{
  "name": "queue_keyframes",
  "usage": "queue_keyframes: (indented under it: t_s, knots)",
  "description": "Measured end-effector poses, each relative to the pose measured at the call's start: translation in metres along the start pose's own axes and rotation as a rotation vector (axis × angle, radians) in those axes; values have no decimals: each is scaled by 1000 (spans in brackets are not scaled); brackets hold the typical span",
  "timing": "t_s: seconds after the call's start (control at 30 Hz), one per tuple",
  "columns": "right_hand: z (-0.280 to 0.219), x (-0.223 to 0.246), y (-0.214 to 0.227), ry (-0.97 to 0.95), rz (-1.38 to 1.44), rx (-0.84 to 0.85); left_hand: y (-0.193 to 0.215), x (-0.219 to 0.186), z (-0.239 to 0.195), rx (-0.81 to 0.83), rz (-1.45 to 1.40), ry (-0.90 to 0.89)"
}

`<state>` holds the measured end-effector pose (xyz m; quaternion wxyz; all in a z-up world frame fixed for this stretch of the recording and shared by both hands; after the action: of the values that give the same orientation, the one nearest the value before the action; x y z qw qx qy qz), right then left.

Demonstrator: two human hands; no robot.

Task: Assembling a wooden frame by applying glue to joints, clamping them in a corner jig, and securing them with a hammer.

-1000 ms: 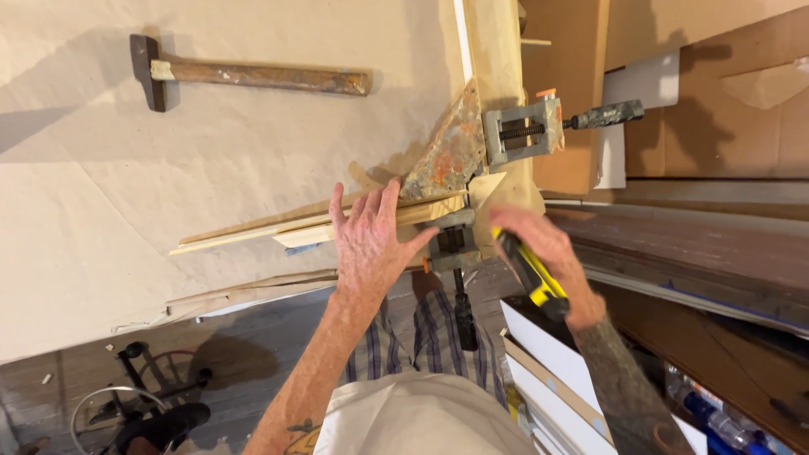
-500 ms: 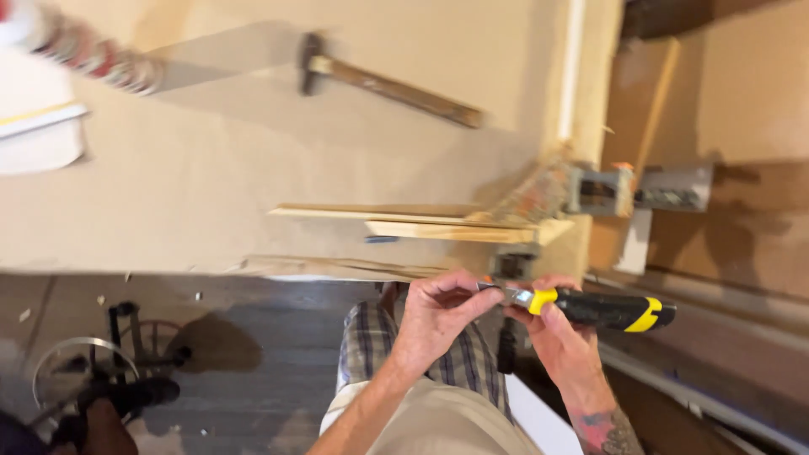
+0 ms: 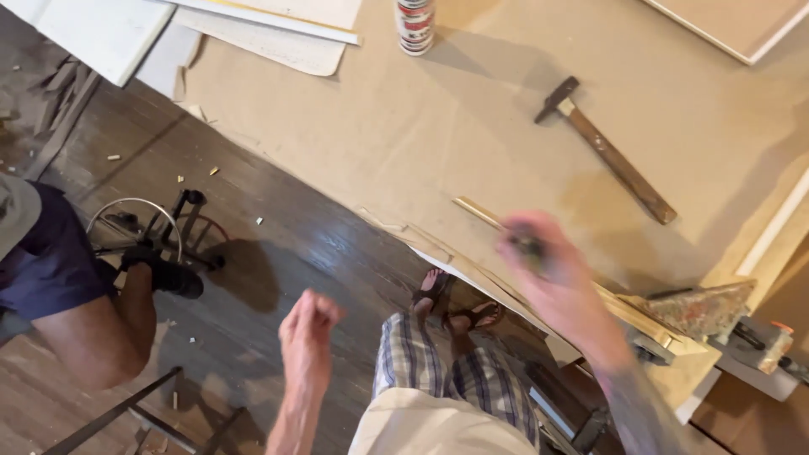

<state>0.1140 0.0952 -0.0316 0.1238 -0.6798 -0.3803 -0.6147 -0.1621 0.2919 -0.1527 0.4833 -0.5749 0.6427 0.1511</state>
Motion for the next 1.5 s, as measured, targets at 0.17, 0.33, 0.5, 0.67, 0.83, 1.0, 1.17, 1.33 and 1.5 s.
queue_keyframes:
  t_s: [0.17,0.33,0.5,0.67,0.83,1.0,1.17,1.33,1.5]
  knots:
    - [124,-36,-123,640,-1178,217,28,-12,-24,-309,223,75]
    - [184,-85,-178,730,-1257,-40,-10,23,-36,69,626,-125]
    - [114,-34,-86,585,-831,-29,-136,13,-36,490,868,-176]
    - [-38,-43,86,20,-204,-237,-254,60,-20,1239,1068,-578]
    - [-217,-173,181,-404,-185,-840,-308,144,-31,1547,1339,-863]
    - [-324,-237,161,-702,-170,-938,-313,175,-35,1706,1501,-821]
    - [-323,-250,116,-847,168,-706,-329,164,-47,1695,1488,-806]
    - [-315,-262,98,-724,122,-654,-324,177,-49,1726,1451,-828]
    - [-316,-257,98,-735,113,-612,-327,197,-68,1753,1319,-920]
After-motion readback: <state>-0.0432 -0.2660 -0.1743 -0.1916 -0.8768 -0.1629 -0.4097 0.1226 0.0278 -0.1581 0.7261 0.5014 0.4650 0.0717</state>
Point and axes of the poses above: each hand's wrist, its own z-axis towards the middle knuckle, its own y-axis out of the back of the hand, x = y × z, the point moved 3 cm from there along z, towards the middle knuckle, and after that the axes turned 6 degrees about -z, right-handed, at the moved point
